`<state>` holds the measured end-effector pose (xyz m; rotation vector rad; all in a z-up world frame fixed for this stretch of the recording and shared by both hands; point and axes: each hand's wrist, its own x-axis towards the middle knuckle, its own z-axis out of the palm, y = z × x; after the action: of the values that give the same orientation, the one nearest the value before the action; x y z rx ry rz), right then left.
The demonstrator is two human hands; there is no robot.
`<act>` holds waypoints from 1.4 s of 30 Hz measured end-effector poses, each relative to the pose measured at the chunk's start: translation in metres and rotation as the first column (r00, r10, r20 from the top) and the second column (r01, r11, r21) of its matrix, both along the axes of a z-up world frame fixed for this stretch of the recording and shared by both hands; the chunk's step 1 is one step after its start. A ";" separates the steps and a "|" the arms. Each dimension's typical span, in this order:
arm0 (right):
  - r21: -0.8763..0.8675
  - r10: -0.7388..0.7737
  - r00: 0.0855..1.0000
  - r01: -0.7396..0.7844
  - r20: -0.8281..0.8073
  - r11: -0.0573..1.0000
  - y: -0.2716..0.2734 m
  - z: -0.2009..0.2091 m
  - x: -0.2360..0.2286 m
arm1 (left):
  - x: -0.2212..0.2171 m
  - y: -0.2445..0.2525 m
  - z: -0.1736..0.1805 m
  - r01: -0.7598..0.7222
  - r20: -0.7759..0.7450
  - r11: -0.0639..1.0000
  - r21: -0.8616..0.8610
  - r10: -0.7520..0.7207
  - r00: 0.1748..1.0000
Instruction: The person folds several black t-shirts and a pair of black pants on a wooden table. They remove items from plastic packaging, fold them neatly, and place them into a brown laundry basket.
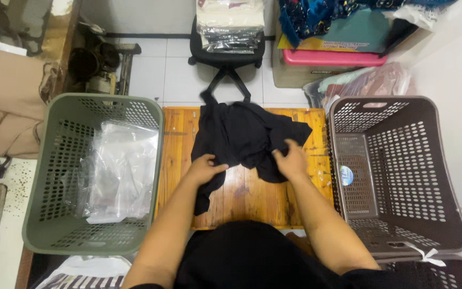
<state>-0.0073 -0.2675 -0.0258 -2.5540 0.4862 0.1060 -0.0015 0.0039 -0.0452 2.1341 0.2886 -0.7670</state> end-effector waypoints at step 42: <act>0.219 0.329 0.907 -0.276 -0.263 0.936 0.017 0.044 0.015 | -0.040 -0.005 0.015 0.381 -0.250 0.820 0.427 -0.298 0.921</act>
<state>0.0080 -0.2501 0.0186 -2.4257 0.1695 0.6254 -0.0418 -0.0010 -0.0302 2.6260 0.1939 -1.1942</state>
